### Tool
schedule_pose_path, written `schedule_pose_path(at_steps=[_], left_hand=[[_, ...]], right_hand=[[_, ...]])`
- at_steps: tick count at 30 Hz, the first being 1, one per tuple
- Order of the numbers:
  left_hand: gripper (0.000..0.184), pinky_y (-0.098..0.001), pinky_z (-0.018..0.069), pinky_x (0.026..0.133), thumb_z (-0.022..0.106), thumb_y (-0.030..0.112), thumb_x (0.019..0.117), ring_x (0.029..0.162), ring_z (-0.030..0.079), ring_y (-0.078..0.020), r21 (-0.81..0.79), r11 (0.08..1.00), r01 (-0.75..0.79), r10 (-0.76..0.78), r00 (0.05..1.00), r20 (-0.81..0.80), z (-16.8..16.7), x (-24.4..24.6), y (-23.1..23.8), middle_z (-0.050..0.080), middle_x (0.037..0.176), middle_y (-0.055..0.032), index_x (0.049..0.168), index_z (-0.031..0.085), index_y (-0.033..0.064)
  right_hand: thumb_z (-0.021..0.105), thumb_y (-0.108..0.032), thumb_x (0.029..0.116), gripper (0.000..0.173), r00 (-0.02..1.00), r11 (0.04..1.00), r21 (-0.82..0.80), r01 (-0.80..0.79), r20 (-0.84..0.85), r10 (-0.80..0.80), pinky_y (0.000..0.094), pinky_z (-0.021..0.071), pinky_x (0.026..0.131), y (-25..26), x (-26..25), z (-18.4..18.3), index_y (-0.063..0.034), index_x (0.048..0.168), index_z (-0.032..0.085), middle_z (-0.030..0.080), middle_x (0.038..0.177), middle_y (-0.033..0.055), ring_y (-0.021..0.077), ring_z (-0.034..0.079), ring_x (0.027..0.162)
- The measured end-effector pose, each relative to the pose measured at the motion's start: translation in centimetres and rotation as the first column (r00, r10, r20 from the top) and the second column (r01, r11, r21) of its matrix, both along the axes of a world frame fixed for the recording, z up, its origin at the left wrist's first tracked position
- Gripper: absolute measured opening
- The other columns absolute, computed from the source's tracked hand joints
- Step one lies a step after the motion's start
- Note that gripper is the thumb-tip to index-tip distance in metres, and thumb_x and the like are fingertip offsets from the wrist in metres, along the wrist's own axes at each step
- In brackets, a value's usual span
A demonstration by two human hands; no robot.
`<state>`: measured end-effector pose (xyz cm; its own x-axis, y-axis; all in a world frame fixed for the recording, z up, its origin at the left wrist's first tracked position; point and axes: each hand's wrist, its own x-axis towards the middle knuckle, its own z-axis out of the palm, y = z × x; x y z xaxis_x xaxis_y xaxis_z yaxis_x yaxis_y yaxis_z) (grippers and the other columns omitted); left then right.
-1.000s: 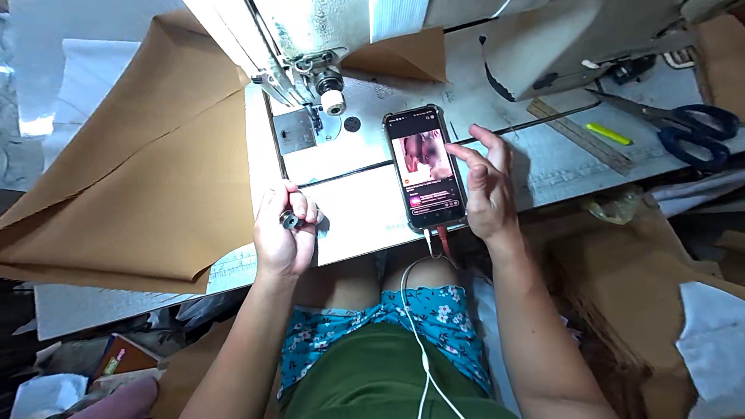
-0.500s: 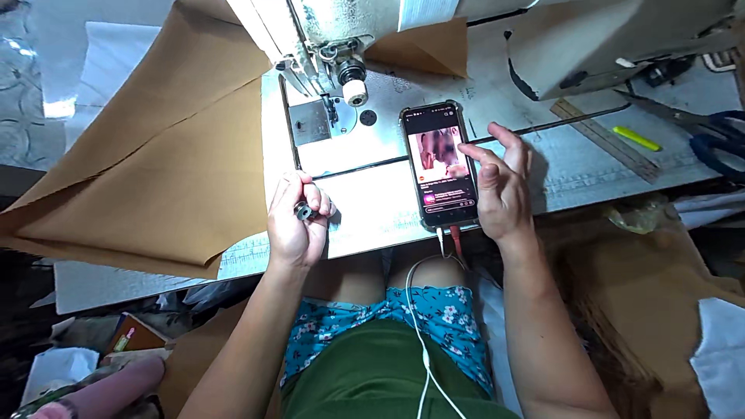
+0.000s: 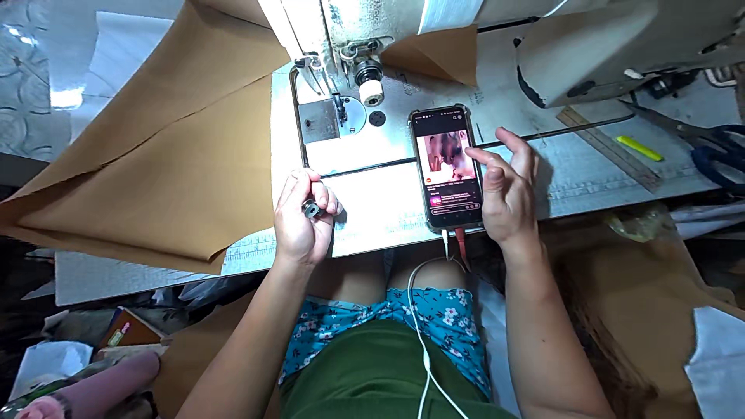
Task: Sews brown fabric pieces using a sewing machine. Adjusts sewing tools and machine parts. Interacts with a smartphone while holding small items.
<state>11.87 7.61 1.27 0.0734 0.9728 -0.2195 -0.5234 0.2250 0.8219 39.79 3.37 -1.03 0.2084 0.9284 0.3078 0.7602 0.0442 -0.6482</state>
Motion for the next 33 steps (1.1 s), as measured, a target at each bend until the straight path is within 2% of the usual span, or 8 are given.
schedule_pose_path(at_steps=[15,20,22,33], left_hand=[[0.039,-0.0182,0.0500,0.060,0.021,0.023,0.1129,0.055,0.053,-0.0046,0.004,1.000,-0.010,0.010,1.000,0.004,-0.04,0.07,0.01,0.049,0.061,0.0064,0.095,0.054,0.0167],[0.038,-0.0181,0.0501,0.061,0.021,0.022,0.1127,0.055,0.053,-0.0048,0.001,1.000,-0.015,0.015,1.000,0.008,-0.04,0.10,0.01,0.049,0.061,0.0065,0.095,0.054,0.0166],[0.038,-0.0180,0.0502,0.061,0.021,0.023,0.1128,0.055,0.053,-0.0047,-0.003,1.000,-0.015,0.015,1.000,0.004,-0.04,0.10,0.00,0.050,0.061,0.0065,0.096,0.054,0.0167],[0.039,-0.0182,0.0502,0.060,0.020,0.022,0.1128,0.055,0.053,-0.0043,0.000,1.000,-0.012,0.012,1.000,-0.004,0.03,0.09,0.01,0.050,0.061,0.0069,0.096,0.054,0.0168]], right_hand=[[0.025,-0.054,0.1072,0.066,1.000,1.000,-0.007,-0.023,-0.015,0.022,0.0539,0.0265,0.120,0.00,0.27,-0.07,-0.0128,0.128,0.072,0.042,0.155,0.0269,0.0418,0.035,0.147],[0.021,-0.060,0.1053,0.074,0.999,1.000,-0.010,-0.023,-0.025,0.023,0.0534,0.0276,0.120,-0.01,0.16,0.18,-0.0098,0.143,0.061,0.038,0.158,0.0267,0.0412,0.035,0.147],[0.021,-0.061,0.1048,0.075,0.999,1.000,-0.012,-0.017,-0.034,0.017,0.0522,0.0284,0.120,-0.02,0.11,0.24,-0.0095,0.145,0.058,0.037,0.159,0.0262,0.0405,0.035,0.147],[0.019,-0.058,0.1062,0.073,0.999,0.999,-0.009,-0.034,-0.034,0.034,0.0526,0.0255,0.121,-0.02,0.27,0.06,-0.0102,0.133,0.068,0.037,0.158,0.0283,0.0413,0.033,0.149]])
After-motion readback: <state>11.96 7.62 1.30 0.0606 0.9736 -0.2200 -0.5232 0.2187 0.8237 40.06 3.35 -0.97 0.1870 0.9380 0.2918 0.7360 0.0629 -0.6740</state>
